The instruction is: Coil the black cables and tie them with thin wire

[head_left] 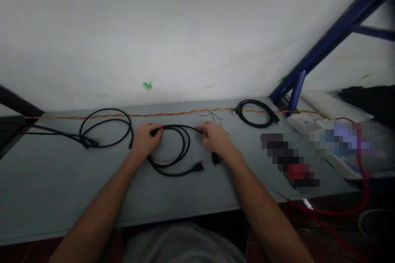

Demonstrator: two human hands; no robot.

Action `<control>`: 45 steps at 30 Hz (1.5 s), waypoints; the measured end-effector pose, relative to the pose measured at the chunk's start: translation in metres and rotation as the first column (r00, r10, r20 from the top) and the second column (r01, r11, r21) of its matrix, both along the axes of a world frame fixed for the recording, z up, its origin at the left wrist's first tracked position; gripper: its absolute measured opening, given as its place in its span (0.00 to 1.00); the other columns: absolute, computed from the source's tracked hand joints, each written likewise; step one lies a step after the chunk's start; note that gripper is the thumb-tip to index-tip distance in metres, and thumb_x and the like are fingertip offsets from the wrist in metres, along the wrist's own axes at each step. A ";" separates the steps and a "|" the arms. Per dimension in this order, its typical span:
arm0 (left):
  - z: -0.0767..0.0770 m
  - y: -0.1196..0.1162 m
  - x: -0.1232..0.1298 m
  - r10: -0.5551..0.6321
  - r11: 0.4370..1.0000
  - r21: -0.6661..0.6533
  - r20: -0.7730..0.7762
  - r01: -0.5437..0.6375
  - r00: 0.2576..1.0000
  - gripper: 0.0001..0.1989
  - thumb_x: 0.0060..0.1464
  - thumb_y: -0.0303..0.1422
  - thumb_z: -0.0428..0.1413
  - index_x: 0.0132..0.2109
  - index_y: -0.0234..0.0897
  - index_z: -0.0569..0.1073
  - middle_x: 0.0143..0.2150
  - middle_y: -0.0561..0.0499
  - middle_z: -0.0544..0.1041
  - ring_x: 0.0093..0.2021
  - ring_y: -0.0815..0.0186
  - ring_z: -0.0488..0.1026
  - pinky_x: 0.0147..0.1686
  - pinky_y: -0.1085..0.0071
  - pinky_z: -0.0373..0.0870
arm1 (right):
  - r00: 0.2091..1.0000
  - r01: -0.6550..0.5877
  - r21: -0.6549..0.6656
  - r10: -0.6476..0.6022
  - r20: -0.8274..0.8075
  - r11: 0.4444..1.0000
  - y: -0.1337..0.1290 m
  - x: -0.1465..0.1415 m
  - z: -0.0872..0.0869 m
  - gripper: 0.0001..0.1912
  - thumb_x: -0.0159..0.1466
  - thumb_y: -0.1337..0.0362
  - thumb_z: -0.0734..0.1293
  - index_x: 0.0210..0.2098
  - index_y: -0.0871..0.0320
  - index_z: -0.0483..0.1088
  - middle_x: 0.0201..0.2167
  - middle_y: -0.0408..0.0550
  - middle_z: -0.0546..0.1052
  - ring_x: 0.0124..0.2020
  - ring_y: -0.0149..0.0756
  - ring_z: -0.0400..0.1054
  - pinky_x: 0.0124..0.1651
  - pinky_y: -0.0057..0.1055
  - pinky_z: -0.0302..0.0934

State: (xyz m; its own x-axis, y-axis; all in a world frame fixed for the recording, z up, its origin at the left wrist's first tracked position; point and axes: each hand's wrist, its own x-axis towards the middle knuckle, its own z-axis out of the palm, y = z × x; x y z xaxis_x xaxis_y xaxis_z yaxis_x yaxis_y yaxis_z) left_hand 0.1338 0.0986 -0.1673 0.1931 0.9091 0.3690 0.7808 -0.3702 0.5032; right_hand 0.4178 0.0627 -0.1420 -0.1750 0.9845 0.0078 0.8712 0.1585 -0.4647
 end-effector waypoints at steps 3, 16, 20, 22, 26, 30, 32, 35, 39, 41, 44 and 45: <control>0.001 -0.003 0.004 0.001 1.000 0.009 0.025 -0.001 1.000 0.13 0.62 0.39 0.57 0.44 0.40 0.85 0.43 0.45 0.83 0.46 0.54 0.79 0.54 0.56 0.75 | 1.000 -0.020 0.011 0.020 -0.009 1.000 -0.002 -0.009 0.002 0.16 0.70 0.70 0.62 0.49 0.59 0.81 0.46 0.56 0.80 0.46 0.44 0.74 0.52 0.35 0.64; 0.003 -0.017 0.021 -0.144 0.988 -0.044 0.081 0.147 0.986 0.16 0.63 0.40 0.58 0.53 0.41 0.81 0.57 0.44 0.79 0.59 0.53 0.75 0.64 0.51 0.69 | 0.998 -0.063 0.043 0.063 0.011 0.997 -0.001 -0.023 -0.004 0.14 0.72 0.65 0.65 0.53 0.55 0.80 0.47 0.53 0.79 0.47 0.41 0.72 0.50 0.32 0.63; 0.011 -0.019 0.015 -0.285 0.955 -0.081 0.028 0.286 0.958 0.19 0.62 0.42 0.59 0.58 0.42 0.79 0.61 0.43 0.77 0.62 0.51 0.73 0.67 0.49 0.65 | 0.998 -0.047 0.019 0.046 0.033 0.999 0.000 -0.020 -0.003 0.14 0.72 0.65 0.65 0.52 0.53 0.81 0.47 0.51 0.80 0.47 0.40 0.73 0.49 0.30 0.62; 0.013 -0.019 0.012 -0.312 0.943 -0.107 0.032 0.314 0.950 0.21 0.63 0.43 0.59 0.59 0.42 0.78 0.63 0.43 0.75 0.63 0.52 0.72 0.68 0.51 0.65 | 1.000 0.006 0.037 -0.007 0.025 0.999 0.000 -0.020 -0.005 0.14 0.71 0.63 0.66 0.52 0.52 0.81 0.47 0.51 0.80 0.46 0.41 0.74 0.48 0.31 0.63; 0.017 -0.019 0.008 -0.175 0.982 -0.083 -0.063 0.170 0.983 0.26 0.61 0.47 0.60 0.61 0.39 0.76 0.63 0.40 0.74 0.62 0.50 0.72 0.66 0.52 0.67 | 0.983 0.185 0.020 -0.185 -0.012 0.983 0.001 -0.017 -0.008 0.13 0.70 0.61 0.66 0.49 0.56 0.80 0.44 0.51 0.83 0.44 0.42 0.75 0.46 0.32 0.63; 0.025 -0.022 0.005 -0.017 0.993 -0.116 -0.224 -0.009 0.975 0.33 0.56 0.56 0.62 0.60 0.40 0.77 0.53 0.42 0.79 0.53 0.50 0.76 0.56 0.54 0.72 | 0.946 0.322 0.015 -0.322 0.017 0.947 0.001 -0.014 -0.007 0.14 0.69 0.64 0.65 0.49 0.59 0.79 0.45 0.55 0.83 0.45 0.44 0.77 0.45 0.33 0.64; 0.027 -0.024 0.006 0.010 0.988 -0.148 -0.249 -0.048 0.968 0.33 0.55 0.57 0.62 0.59 0.41 0.77 0.48 0.45 0.81 0.48 0.52 0.78 0.51 0.57 0.74 | 0.934 0.352 0.035 -0.353 0.047 0.935 0.000 -0.013 -0.004 0.16 0.68 0.64 0.65 0.52 0.59 0.79 0.45 0.56 0.83 0.46 0.46 0.77 0.45 0.33 0.64; 0.024 -0.024 0.009 0.008 0.983 -0.177 -0.250 -0.054 0.968 0.23 0.60 0.49 0.60 0.55 0.40 0.80 0.46 0.45 0.82 0.44 0.53 0.78 0.47 0.59 0.74 | 0.944 0.317 0.001 -0.315 0.099 0.949 -0.001 -0.010 0.001 0.16 0.71 0.58 0.64 0.45 0.57 0.82 0.41 0.56 0.84 0.43 0.46 0.78 0.43 0.34 0.64; 0.013 -0.018 0.011 -0.030 0.982 -0.187 -0.092 0.012 0.995 0.19 0.63 0.38 0.57 0.57 0.37 0.80 0.50 0.44 0.84 0.46 0.55 0.80 0.50 0.59 0.75 | 0.947 0.293 -0.039 -0.284 0.146 0.955 -0.003 -0.009 0.004 0.30 0.74 0.44 0.60 0.34 0.59 0.82 0.33 0.57 0.82 0.37 0.46 0.77 0.39 0.34 0.63; 0.009 -0.015 0.012 -0.060 0.983 -0.173 -0.027 0.055 0.998 0.18 0.62 0.39 0.59 0.56 0.39 0.81 0.50 0.45 0.84 0.47 0.55 0.80 0.52 0.58 0.75 | 0.968 0.229 0.011 -0.228 0.102 0.973 -0.004 -0.013 0.002 0.26 0.74 0.45 0.61 0.42 0.58 0.82 0.37 0.55 0.82 0.40 0.44 0.77 0.41 0.33 0.63; 0.005 -0.015 0.016 -0.129 0.985 -0.113 -0.019 0.126 0.991 0.14 0.62 0.41 0.60 0.51 0.43 0.83 0.48 0.47 0.85 0.49 0.54 0.79 0.54 0.57 0.74 | 0.996 0.070 0.113 -0.075 0.047 0.991 -0.007 -0.024 -0.003 0.19 0.75 0.49 0.62 0.53 0.52 0.79 0.45 0.52 0.80 0.45 0.42 0.75 0.45 0.32 0.63; 0.005 -0.016 0.018 -0.142 0.986 -0.091 -0.023 0.140 0.990 0.13 0.63 0.41 0.60 0.50 0.43 0.84 0.48 0.47 0.85 0.50 0.54 0.79 0.55 0.57 0.73 | 0.998 0.033 0.132 -0.040 0.050 0.991 -0.008 -0.027 -0.004 0.19 0.76 0.50 0.61 0.54 0.51 0.78 0.46 0.52 0.79 0.46 0.41 0.75 0.46 0.32 0.63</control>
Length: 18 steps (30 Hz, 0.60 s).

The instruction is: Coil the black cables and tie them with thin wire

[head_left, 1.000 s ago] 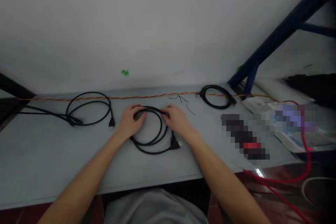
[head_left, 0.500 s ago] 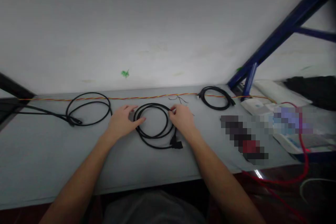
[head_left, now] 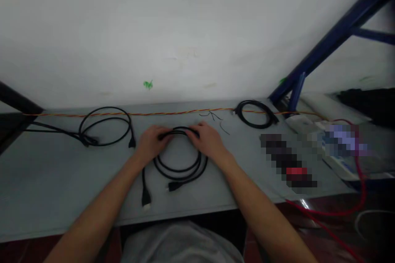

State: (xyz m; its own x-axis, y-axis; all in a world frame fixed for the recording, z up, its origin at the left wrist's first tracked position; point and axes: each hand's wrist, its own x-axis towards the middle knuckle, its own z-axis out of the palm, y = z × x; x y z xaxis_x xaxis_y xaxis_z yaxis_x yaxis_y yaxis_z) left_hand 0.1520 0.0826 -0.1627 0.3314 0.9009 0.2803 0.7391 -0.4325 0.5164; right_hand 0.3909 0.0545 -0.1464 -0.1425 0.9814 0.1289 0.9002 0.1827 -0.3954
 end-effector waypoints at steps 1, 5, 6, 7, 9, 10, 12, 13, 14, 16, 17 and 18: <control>-0.001 -0.001 0.002 -0.004 1.000 0.014 -0.003 0.004 1.000 0.13 0.63 0.41 0.60 0.50 0.43 0.84 0.48 0.47 0.84 0.50 0.54 0.79 0.55 0.57 0.73 | 1.000 -0.019 0.015 0.019 0.009 1.000 -0.001 -0.003 -0.002 0.19 0.76 0.50 0.61 0.54 0.51 0.78 0.47 0.52 0.78 0.46 0.42 0.74 0.47 0.32 0.63; -0.004 -0.004 0.010 0.083 0.996 0.033 -0.023 -0.082 0.996 0.14 0.63 0.40 0.60 0.51 0.40 0.83 0.44 0.45 0.83 0.47 0.54 0.77 0.51 0.57 0.74 | 0.999 -0.014 0.034 0.013 0.031 0.999 0.000 -0.010 -0.009 0.19 0.76 0.50 0.62 0.54 0.54 0.77 0.46 0.54 0.77 0.47 0.44 0.73 0.46 0.34 0.64; -0.004 -0.004 0.011 0.100 0.994 0.039 -0.039 -0.099 0.994 0.15 0.63 0.40 0.60 0.52 0.38 0.82 0.43 0.44 0.82 0.46 0.53 0.77 0.51 0.56 0.74 | 0.999 -0.024 0.034 0.023 0.026 0.999 0.001 -0.011 -0.010 0.18 0.76 0.51 0.62 0.53 0.55 0.77 0.45 0.54 0.77 0.48 0.44 0.73 0.46 0.34 0.64; -0.005 -0.005 0.012 0.111 0.993 0.052 -0.057 -0.108 0.992 0.16 0.63 0.40 0.60 0.52 0.37 0.82 0.43 0.43 0.81 0.47 0.52 0.76 0.51 0.55 0.73 | 0.999 -0.038 0.034 0.038 0.017 0.999 0.002 -0.012 -0.012 0.17 0.76 0.53 0.62 0.51 0.55 0.78 0.44 0.54 0.77 0.48 0.44 0.72 0.47 0.34 0.64; -0.006 -0.005 0.013 0.096 0.992 0.088 -0.099 -0.088 0.990 0.15 0.64 0.39 0.58 0.52 0.37 0.81 0.44 0.42 0.79 0.48 0.51 0.74 0.53 0.53 0.72 | 0.998 -0.061 0.046 0.061 -0.004 0.997 0.003 -0.015 -0.015 0.15 0.76 0.56 0.62 0.48 0.57 0.78 0.45 0.54 0.77 0.49 0.44 0.72 0.49 0.34 0.64; -0.007 -0.005 0.013 0.083 0.992 0.105 -0.115 -0.071 0.990 0.13 0.64 0.38 0.57 0.51 0.38 0.81 0.46 0.41 0.78 0.50 0.50 0.73 0.55 0.51 0.71 | 0.998 -0.065 0.059 0.066 -0.016 0.996 0.004 -0.016 -0.017 0.14 0.76 0.57 0.63 0.48 0.58 0.77 0.46 0.55 0.77 0.50 0.44 0.71 0.50 0.35 0.64; -0.006 -0.006 0.014 0.060 0.992 0.113 -0.111 -0.048 0.992 0.11 0.64 0.35 0.56 0.48 0.38 0.80 0.50 0.40 0.78 0.53 0.49 0.71 0.58 0.50 0.69 | 0.997 -0.063 0.087 0.067 -0.037 0.994 0.003 -0.019 -0.018 0.12 0.75 0.59 0.63 0.48 0.60 0.75 0.48 0.57 0.77 0.51 0.45 0.71 0.52 0.35 0.64; -0.006 -0.007 0.014 0.052 0.994 0.100 -0.097 -0.042 0.994 0.09 0.64 0.33 0.55 0.47 0.38 0.79 0.51 0.40 0.78 0.54 0.49 0.71 0.59 0.49 0.68 | 0.996 -0.062 0.091 0.068 -0.056 0.994 0.003 -0.020 -0.019 0.11 0.75 0.61 0.63 0.48 0.60 0.74 0.48 0.57 0.77 0.52 0.45 0.71 0.52 0.35 0.64; -0.005 -0.007 0.015 0.049 0.996 0.082 -0.080 -0.042 0.996 0.09 0.65 0.32 0.54 0.47 0.37 0.78 0.50 0.40 0.78 0.54 0.49 0.72 0.58 0.50 0.68 | 0.994 -0.062 0.081 0.069 -0.086 0.995 0.002 -0.021 -0.018 0.11 0.75 0.62 0.63 0.49 0.61 0.73 0.48 0.57 0.78 0.51 0.45 0.72 0.52 0.35 0.64; -0.003 -0.009 0.016 0.051 0.998 0.037 -0.049 -0.049 0.998 0.09 0.66 0.31 0.52 0.48 0.37 0.75 0.46 0.42 0.80 0.48 0.52 0.75 0.52 0.53 0.72 | 0.984 -0.061 0.025 0.065 -0.166 0.998 0.001 -0.023 -0.016 0.12 0.76 0.63 0.60 0.53 0.62 0.70 0.45 0.56 0.80 0.46 0.43 0.75 0.48 0.34 0.65; -0.001 -0.011 0.016 0.048 0.999 0.007 -0.021 -0.048 0.999 0.09 0.67 0.32 0.51 0.50 0.37 0.74 0.42 0.44 0.81 0.44 0.54 0.77 0.47 0.56 0.73 | 0.977 -0.058 -0.009 0.055 -0.206 0.998 0.000 -0.023 -0.015 0.14 0.77 0.63 0.59 0.56 0.62 0.69 0.43 0.55 0.81 0.42 0.42 0.76 0.45 0.33 0.65; 0.001 -0.012 0.017 0.045 0.999 -0.026 0.018 -0.044 0.999 0.10 0.68 0.34 0.50 0.52 0.38 0.72 0.39 0.47 0.81 0.39 0.56 0.77 0.43 0.59 0.74 | 0.970 -0.055 -0.034 0.045 -0.240 0.998 0.000 -0.023 -0.013 0.15 0.78 0.62 0.57 0.58 0.62 0.67 0.41 0.54 0.82 0.39 0.41 0.76 0.43 0.33 0.65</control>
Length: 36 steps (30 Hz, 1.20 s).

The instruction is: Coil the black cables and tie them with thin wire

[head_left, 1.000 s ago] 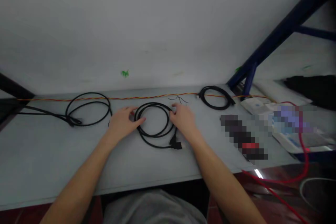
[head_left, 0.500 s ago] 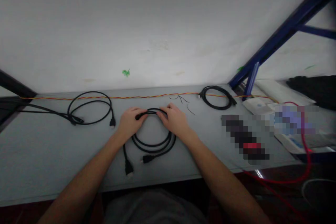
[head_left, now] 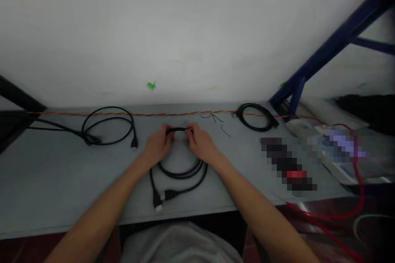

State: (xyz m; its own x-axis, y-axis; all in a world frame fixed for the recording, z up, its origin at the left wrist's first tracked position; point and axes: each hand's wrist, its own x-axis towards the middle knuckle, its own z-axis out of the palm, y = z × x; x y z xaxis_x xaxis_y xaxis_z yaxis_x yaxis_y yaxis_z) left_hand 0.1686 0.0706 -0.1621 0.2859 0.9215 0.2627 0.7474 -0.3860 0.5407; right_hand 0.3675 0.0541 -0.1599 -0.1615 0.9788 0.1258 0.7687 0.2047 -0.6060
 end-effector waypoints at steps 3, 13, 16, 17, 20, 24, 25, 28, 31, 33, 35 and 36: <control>0.007 -0.002 -0.001 0.016 0.997 -0.083 0.153 -0.004 0.988 0.14 0.68 0.38 0.52 0.56 0.39 0.71 0.36 0.51 0.81 0.34 0.61 0.77 0.38 0.65 0.73 | 0.997 0.016 0.030 -0.014 -0.070 0.999 0.001 0.001 0.003 0.19 0.78 0.62 0.55 0.61 0.59 0.69 0.46 0.53 0.83 0.44 0.41 0.77 0.47 0.32 0.65; 0.006 -0.005 0.002 0.075 0.996 0.062 -0.167 -0.066 0.983 0.19 0.66 0.35 0.53 0.61 0.41 0.78 0.51 0.44 0.81 0.52 0.53 0.77 0.54 0.59 0.74 | 0.958 0.243 0.101 -0.255 0.135 0.965 0.010 0.009 -0.001 0.19 0.75 0.59 0.61 0.57 0.52 0.80 0.45 0.54 0.80 0.49 0.45 0.70 0.55 0.37 0.61; 0.005 -0.006 0.002 0.099 0.989 0.133 -0.277 -0.064 0.956 0.17 0.67 0.36 0.53 0.57 0.41 0.81 0.47 0.42 0.80 0.53 0.51 0.75 0.52 0.59 0.73 | 0.961 0.197 0.119 -0.215 0.173 0.973 0.013 0.008 -0.005 0.17 0.75 0.62 0.62 0.53 0.54 0.82 0.45 0.56 0.78 0.51 0.46 0.67 0.58 0.38 0.59; 0.004 -0.006 0.001 0.104 0.988 0.143 -0.302 -0.063 0.948 0.17 0.68 0.37 0.53 0.57 0.41 0.81 0.46 0.42 0.80 0.51 0.52 0.76 0.50 0.60 0.73 | 0.962 0.193 0.117 -0.212 0.175 0.974 0.014 0.008 -0.006 0.17 0.75 0.62 0.62 0.52 0.54 0.82 0.46 0.56 0.77 0.51 0.45 0.67 0.58 0.37 0.59; 0.002 -0.006 0.003 0.118 0.987 0.148 -0.381 -0.066 0.917 0.18 0.69 0.36 0.51 0.58 0.42 0.80 0.43 0.42 0.79 0.46 0.55 0.77 0.44 0.63 0.72 | 0.959 0.202 0.110 -0.219 0.181 0.973 0.014 0.008 -0.007 0.17 0.75 0.61 0.61 0.55 0.55 0.80 0.46 0.55 0.77 0.48 0.44 0.68 0.53 0.34 0.60; 0.003 -0.007 0.008 0.128 0.985 0.161 -0.411 -0.067 0.903 0.19 0.69 0.35 0.50 0.59 0.43 0.80 0.41 0.42 0.80 0.45 0.54 0.78 0.43 0.63 0.72 | 0.950 0.196 0.115 -0.217 0.226 0.974 0.011 0.007 -0.005 0.18 0.76 0.59 0.61 0.56 0.52 0.80 0.43 0.54 0.77 0.46 0.43 0.70 0.50 0.34 0.61; 0.005 -0.007 0.007 0.123 0.985 0.157 -0.397 -0.065 0.910 0.19 0.69 0.36 0.50 0.59 0.43 0.80 0.41 0.41 0.81 0.45 0.54 0.78 0.44 0.62 0.72 | 0.946 0.197 0.119 -0.220 0.237 0.973 0.011 0.007 -0.004 0.17 0.76 0.59 0.61 0.55 0.52 0.80 0.43 0.53 0.77 0.46 0.43 0.70 0.49 0.34 0.61; 0.015 -0.005 -0.008 -0.011 0.998 0.055 -0.316 0.030 0.949 0.18 0.67 0.42 0.54 0.57 0.44 0.82 0.44 0.43 0.83 0.45 0.54 0.79 0.48 0.61 0.73 | 0.938 0.216 0.135 -0.244 0.245 0.967 0.012 0.007 -0.003 0.17 0.76 0.59 0.61 0.53 0.50 0.81 0.45 0.53 0.77 0.47 0.43 0.70 0.47 0.33 0.61; 0.028 0.000 -0.034 -0.265 0.960 -0.146 -0.201 0.239 0.943 0.17 0.58 0.48 0.63 0.51 0.49 0.85 0.54 0.47 0.83 0.53 0.53 0.78 0.55 0.58 0.73 | 0.935 0.213 0.117 -0.237 0.262 0.970 0.016 0.008 -0.001 0.16 0.76 0.59 0.62 0.54 0.48 0.81 0.45 0.52 0.78 0.47 0.42 0.71 0.47 0.32 0.62; 0.035 0.003 -0.049 -0.379 0.911 -0.244 -0.174 0.333 0.909 0.18 0.52 0.46 0.69 0.50 0.54 0.85 0.64 0.50 0.78 0.61 0.50 0.74 0.62 0.54 0.68 | 0.934 0.200 0.099 -0.221 0.282 0.975 0.019 0.010 0.001 0.16 0.76 0.58 0.62 0.54 0.48 0.81 0.44 0.52 0.78 0.47 0.42 0.72 0.47 0.33 0.63; 0.038 0.005 -0.056 -0.413 0.885 -0.304 -0.167 0.352 0.895 0.20 0.48 0.43 0.72 0.50 0.58 0.84 0.68 0.52 0.73 0.65 0.47 0.70 0.66 0.50 0.64 | 0.936 0.196 0.087 -0.212 0.281 0.977 0.021 0.014 0.004 0.17 0.76 0.57 0.62 0.54 0.49 0.80 0.45 0.52 0.80 0.47 0.43 0.73 0.49 0.34 0.63; 0.040 0.005 -0.056 -0.411 0.882 -0.321 -0.166 0.345 0.896 0.21 0.46 0.42 0.72 0.50 0.58 0.84 0.68 0.52 0.73 0.66 0.47 0.69 0.67 0.48 0.63 | 0.941 0.191 0.079 -0.206 0.269 0.978 0.020 0.017 0.006 0.17 0.76 0.57 0.62 0.56 0.49 0.80 0.46 0.52 0.80 0.48 0.43 0.74 0.51 0.34 0.64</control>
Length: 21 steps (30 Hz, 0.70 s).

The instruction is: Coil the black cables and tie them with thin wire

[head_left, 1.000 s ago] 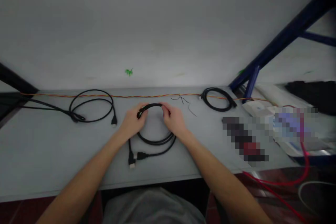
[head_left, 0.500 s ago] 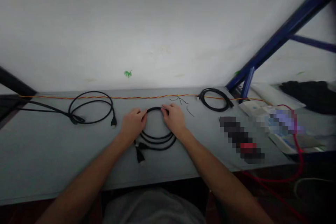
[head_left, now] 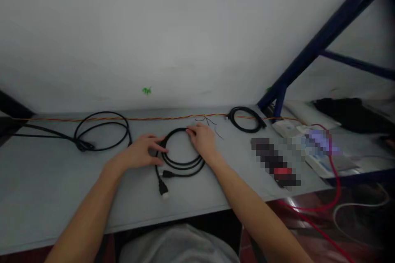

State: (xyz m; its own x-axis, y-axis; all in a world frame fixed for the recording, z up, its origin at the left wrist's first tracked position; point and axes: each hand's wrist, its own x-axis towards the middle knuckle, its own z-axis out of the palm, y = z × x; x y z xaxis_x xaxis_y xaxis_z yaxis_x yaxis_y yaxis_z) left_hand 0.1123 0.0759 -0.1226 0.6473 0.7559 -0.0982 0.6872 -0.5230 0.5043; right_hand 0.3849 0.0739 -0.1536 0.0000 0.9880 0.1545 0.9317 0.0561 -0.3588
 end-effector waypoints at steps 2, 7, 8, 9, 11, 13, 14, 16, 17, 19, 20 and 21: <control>0.001 -0.001 0.002 0.024 1.000 -0.004 -0.011 -0.024 1.000 0.22 0.45 0.41 0.73 0.50 0.59 0.84 0.68 0.51 0.73 0.67 0.45 0.68 0.67 0.46 0.61 | 0.997 -0.050 0.001 0.050 -0.060 0.999 -0.007 0.008 0.005 0.19 0.76 0.57 0.62 0.61 0.51 0.76 0.49 0.52 0.81 0.51 0.43 0.74 0.55 0.35 0.65; -0.002 -0.003 0.008 0.042 0.998 0.039 -0.029 -0.041 0.999 0.21 0.44 0.39 0.73 0.48 0.61 0.84 0.67 0.52 0.74 0.65 0.44 0.70 0.66 0.43 0.61 | 0.885 -0.398 0.170 0.426 -0.189 0.902 -0.060 0.028 0.013 0.13 0.71 0.58 0.70 0.54 0.49 0.80 0.61 0.53 0.74 0.61 0.45 0.69 0.64 0.44 0.63; -0.002 -0.003 0.008 0.046 0.998 0.050 -0.020 -0.045 0.999 0.21 0.44 0.39 0.74 0.48 0.61 0.85 0.67 0.52 0.75 0.64 0.44 0.71 0.65 0.44 0.61 | 0.852 -0.465 0.166 0.490 -0.183 0.870 -0.073 0.029 0.013 0.10 0.69 0.57 0.72 0.48 0.46 0.82 0.57 0.51 0.76 0.59 0.46 0.69 0.64 0.46 0.63; -0.003 -0.004 0.008 0.049 0.997 0.061 -0.013 -0.048 0.999 0.20 0.44 0.40 0.74 0.47 0.60 0.85 0.66 0.52 0.76 0.64 0.44 0.71 0.65 0.45 0.62 | 0.826 -0.514 0.138 0.532 -0.187 0.847 -0.086 0.030 0.011 0.07 0.68 0.58 0.73 0.46 0.45 0.83 0.52 0.50 0.78 0.56 0.44 0.71 0.61 0.45 0.64; -0.004 -0.004 0.008 0.059 0.995 0.080 -0.003 -0.058 0.998 0.19 0.45 0.42 0.74 0.46 0.59 0.85 0.65 0.51 0.77 0.64 0.45 0.71 0.65 0.46 0.62 | 0.805 -0.552 0.125 0.566 -0.177 0.824 -0.105 0.027 0.006 0.06 0.67 0.63 0.74 0.42 0.46 0.83 0.44 0.48 0.79 0.49 0.42 0.72 0.56 0.43 0.67; -0.006 -0.005 0.009 0.056 0.994 0.091 0.001 -0.056 0.998 0.17 0.46 0.45 0.73 0.46 0.58 0.85 0.64 0.51 0.77 0.63 0.46 0.71 0.64 0.48 0.63 | 0.815 -0.541 0.134 0.557 -0.159 0.830 -0.116 0.021 0.001 0.07 0.68 0.66 0.73 0.41 0.47 0.83 0.40 0.47 0.79 0.46 0.41 0.72 0.53 0.43 0.67; -0.007 -0.005 0.010 0.057 0.993 0.103 0.002 -0.057 0.998 0.17 0.46 0.46 0.72 0.45 0.58 0.86 0.64 0.51 0.78 0.62 0.46 0.72 0.64 0.48 0.63 | 0.823 -0.530 0.145 0.548 -0.148 0.836 -0.119 0.019 -0.001 0.07 0.69 0.66 0.72 0.41 0.48 0.82 0.40 0.47 0.78 0.45 0.41 0.71 0.53 0.44 0.67; -0.009 -0.006 0.013 0.068 0.987 0.145 0.001 -0.068 0.998 0.15 0.46 0.48 0.72 0.42 0.56 0.86 0.62 0.50 0.79 0.61 0.46 0.72 0.63 0.48 0.63 | 0.834 -0.510 0.176 0.534 -0.137 0.842 -0.120 0.013 -0.003 0.07 0.70 0.67 0.71 0.42 0.49 0.81 0.44 0.49 0.78 0.48 0.44 0.71 0.54 0.46 0.66; -0.010 -0.006 0.015 0.073 0.984 0.166 -0.003 -0.071 0.997 0.14 0.46 0.48 0.72 0.41 0.55 0.87 0.61 0.50 0.80 0.61 0.46 0.73 0.63 0.48 0.63 | 0.836 -0.505 0.190 0.532 -0.137 0.842 -0.120 0.011 -0.004 0.07 0.70 0.67 0.70 0.43 0.50 0.81 0.46 0.50 0.78 0.50 0.45 0.70 0.54 0.46 0.66; -0.011 -0.006 0.019 0.076 0.978 0.198 -0.008 -0.073 0.997 0.13 0.46 0.48 0.72 0.39 0.53 0.87 0.60 0.49 0.81 0.60 0.46 0.73 0.62 0.48 0.63 | 0.836 -0.499 0.205 0.530 -0.143 0.842 -0.119 0.006 -0.005 0.06 0.71 0.67 0.69 0.44 0.52 0.80 0.47 0.52 0.77 0.50 0.45 0.70 0.54 0.45 0.67; -0.010 -0.006 0.021 0.076 0.976 0.207 -0.015 -0.071 0.997 0.13 0.47 0.48 0.72 0.40 0.53 0.87 0.59 0.49 0.81 0.60 0.46 0.73 0.62 0.48 0.63 | 0.838 -0.497 0.206 0.528 -0.139 0.843 -0.118 0.004 -0.005 0.07 0.71 0.66 0.69 0.46 0.53 0.79 0.46 0.52 0.77 0.49 0.45 0.70 0.53 0.44 0.67; -0.010 -0.006 0.022 0.074 0.975 0.213 -0.026 -0.066 0.997 0.13 0.47 0.48 0.72 0.40 0.52 0.87 0.59 0.49 0.81 0.59 0.47 0.74 0.62 0.49 0.63 | 0.843 -0.493 0.205 0.522 -0.126 0.845 -0.117 0.002 -0.006 0.08 0.71 0.66 0.69 0.48 0.53 0.78 0.43 0.51 0.78 0.47 0.44 0.70 0.51 0.44 0.67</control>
State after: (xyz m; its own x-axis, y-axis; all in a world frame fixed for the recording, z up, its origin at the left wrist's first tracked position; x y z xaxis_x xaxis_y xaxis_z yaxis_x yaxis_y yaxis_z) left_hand 0.1343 0.0695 -0.1322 0.5911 0.8052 0.0484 0.7405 -0.5654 0.3632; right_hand 0.3868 -0.0434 -0.1595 -0.4540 0.8182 0.3528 0.6815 0.5739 -0.4540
